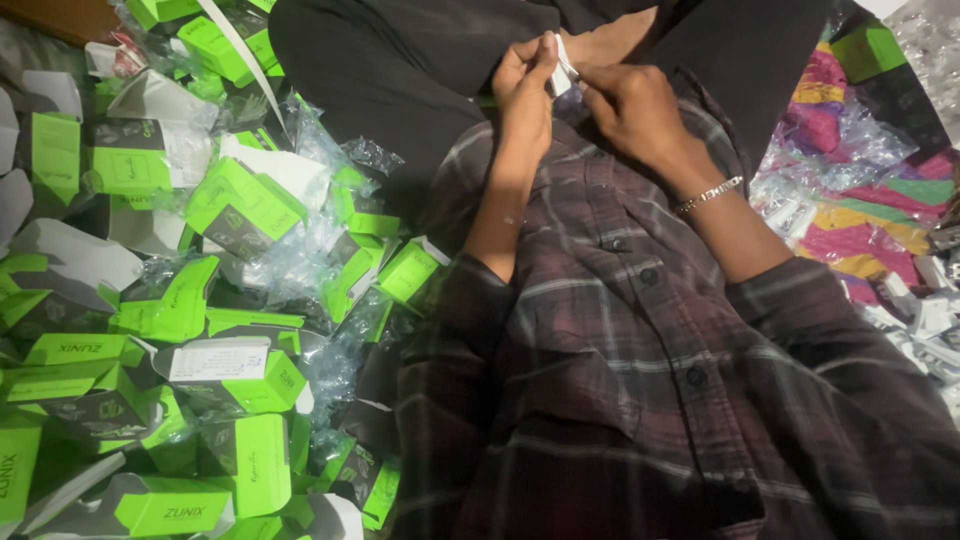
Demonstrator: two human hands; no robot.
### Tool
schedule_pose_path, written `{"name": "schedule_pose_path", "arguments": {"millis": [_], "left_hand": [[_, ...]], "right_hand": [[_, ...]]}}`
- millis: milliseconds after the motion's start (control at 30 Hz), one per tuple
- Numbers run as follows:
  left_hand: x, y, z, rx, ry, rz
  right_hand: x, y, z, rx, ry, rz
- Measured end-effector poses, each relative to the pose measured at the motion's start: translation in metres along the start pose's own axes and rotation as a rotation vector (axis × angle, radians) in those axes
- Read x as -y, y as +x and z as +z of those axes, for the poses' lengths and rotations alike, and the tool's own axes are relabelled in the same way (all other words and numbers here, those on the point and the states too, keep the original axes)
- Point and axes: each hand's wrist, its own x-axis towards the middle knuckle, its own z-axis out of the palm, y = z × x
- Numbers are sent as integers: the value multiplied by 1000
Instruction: The person lies on a mat on the floor surrounded by green product boxes and white plastic parts, assembling small white electrical switch and socket components by hand and placing finished pieces into an open box beside them.
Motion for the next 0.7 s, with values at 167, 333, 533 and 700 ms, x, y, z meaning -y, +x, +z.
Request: {"name": "schedule_pose_path", "arguments": {"millis": [167,333,533,700], "left_hand": [[0,2,-1,-40,10,141],[-2,-2,-1,19,14,106],[4,-5,2,115,230,123],[2,-8,5,128,342,136]], "right_hand": [[-1,2,9,156,-309,90],[-11,4,9,-81,-55,110],[-18,8,6,-227,246,192],[-20,11,5,-191,266,151]]}}
